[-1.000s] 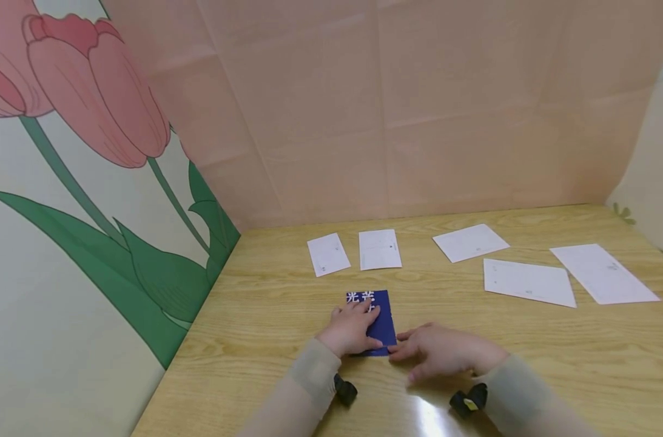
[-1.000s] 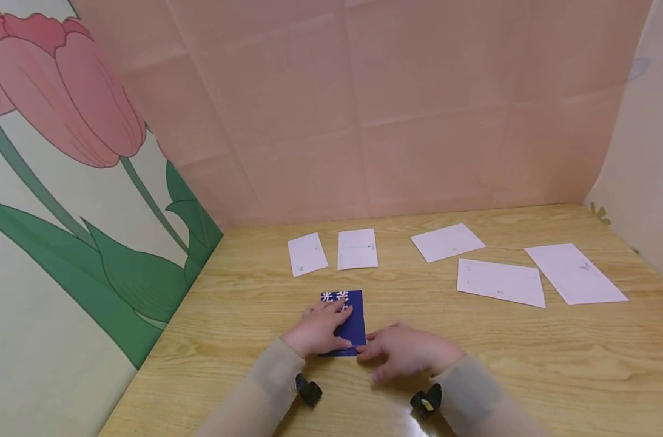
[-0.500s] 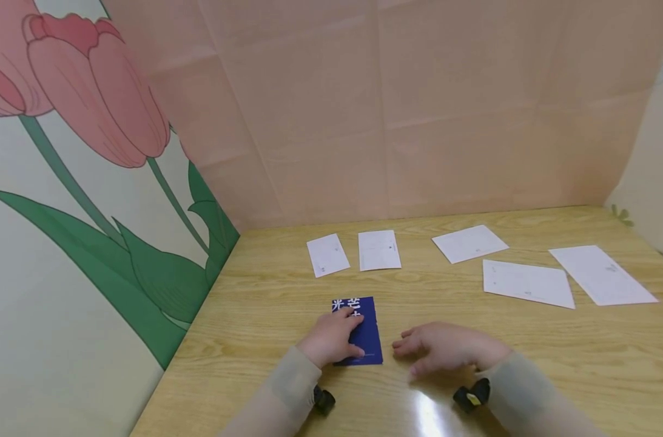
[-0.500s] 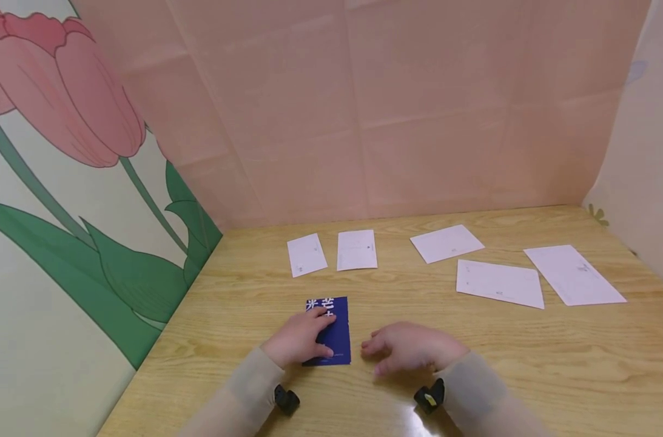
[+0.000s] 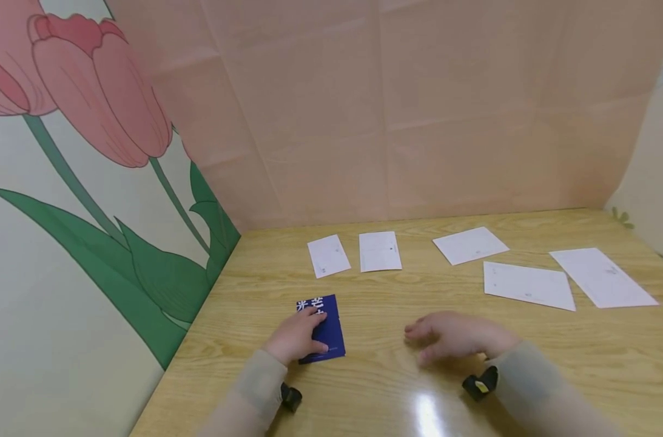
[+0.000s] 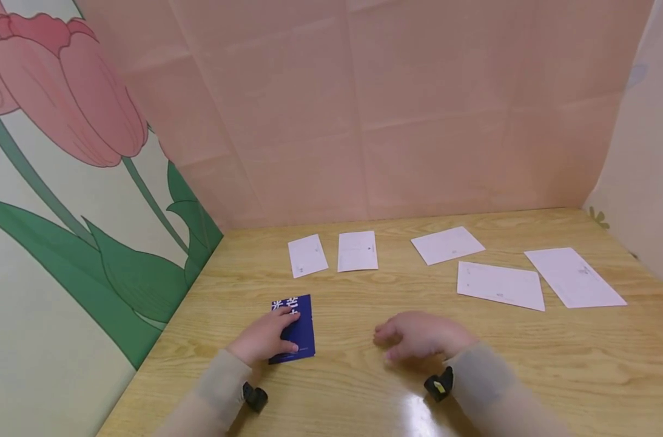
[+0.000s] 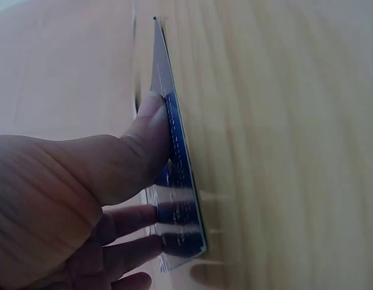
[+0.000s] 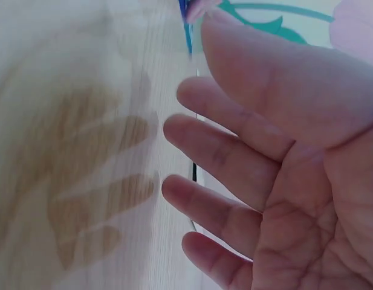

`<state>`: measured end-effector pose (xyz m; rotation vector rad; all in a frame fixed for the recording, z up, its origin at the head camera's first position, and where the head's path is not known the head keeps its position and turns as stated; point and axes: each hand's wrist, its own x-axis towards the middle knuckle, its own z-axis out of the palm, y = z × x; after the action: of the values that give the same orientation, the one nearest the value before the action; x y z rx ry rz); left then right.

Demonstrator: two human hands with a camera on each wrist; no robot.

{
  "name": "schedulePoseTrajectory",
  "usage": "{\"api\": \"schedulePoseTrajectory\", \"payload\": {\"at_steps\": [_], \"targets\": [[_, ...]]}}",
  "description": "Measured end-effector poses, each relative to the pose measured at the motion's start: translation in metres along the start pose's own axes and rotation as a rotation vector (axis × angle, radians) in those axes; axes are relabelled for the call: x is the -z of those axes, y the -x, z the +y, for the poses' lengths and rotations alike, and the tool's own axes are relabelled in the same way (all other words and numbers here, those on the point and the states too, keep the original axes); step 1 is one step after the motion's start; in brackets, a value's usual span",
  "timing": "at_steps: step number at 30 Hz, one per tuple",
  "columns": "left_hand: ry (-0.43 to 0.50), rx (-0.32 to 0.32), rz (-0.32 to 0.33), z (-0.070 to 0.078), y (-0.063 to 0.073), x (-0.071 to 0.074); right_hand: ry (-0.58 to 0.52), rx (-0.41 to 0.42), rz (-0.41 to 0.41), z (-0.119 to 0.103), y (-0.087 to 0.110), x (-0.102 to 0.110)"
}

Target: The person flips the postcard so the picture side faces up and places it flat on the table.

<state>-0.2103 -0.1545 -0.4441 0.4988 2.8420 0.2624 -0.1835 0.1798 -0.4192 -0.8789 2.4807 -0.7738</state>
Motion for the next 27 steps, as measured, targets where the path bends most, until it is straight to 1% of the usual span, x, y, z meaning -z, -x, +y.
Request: {"api": "schedulePoseTrajectory", "payload": {"at_steps": [3,7,12,17,20,22,24,27], "targets": [[-0.023,0.027,0.011,-0.014,-0.002,0.003,-0.008,-0.030,0.016,0.006,0.001,0.005],[-0.056,0.076,0.027,-0.033,-0.004,0.007,0.021,-0.061,0.027,0.013,-0.002,0.012],[-0.040,0.153,0.033,-0.055,-0.008,0.011,0.054,-0.072,0.064,0.020,-0.007,0.020],[-0.004,0.211,0.053,-0.073,-0.013,0.015,0.106,-0.106,0.139,0.034,-0.012,0.024],[0.034,0.247,0.069,-0.082,-0.015,0.017,0.169,-0.171,0.191,0.046,-0.009,0.029],[0.056,0.269,0.077,-0.088,-0.016,0.020,0.208,-0.234,0.221,0.054,-0.005,0.032],[0.068,0.291,0.082,-0.093,-0.016,0.023,0.223,-0.297,0.238,0.062,0.001,0.037],[0.075,0.319,0.090,-0.101,-0.018,0.027,0.230,-0.357,0.261,0.075,0.011,0.044]]}}
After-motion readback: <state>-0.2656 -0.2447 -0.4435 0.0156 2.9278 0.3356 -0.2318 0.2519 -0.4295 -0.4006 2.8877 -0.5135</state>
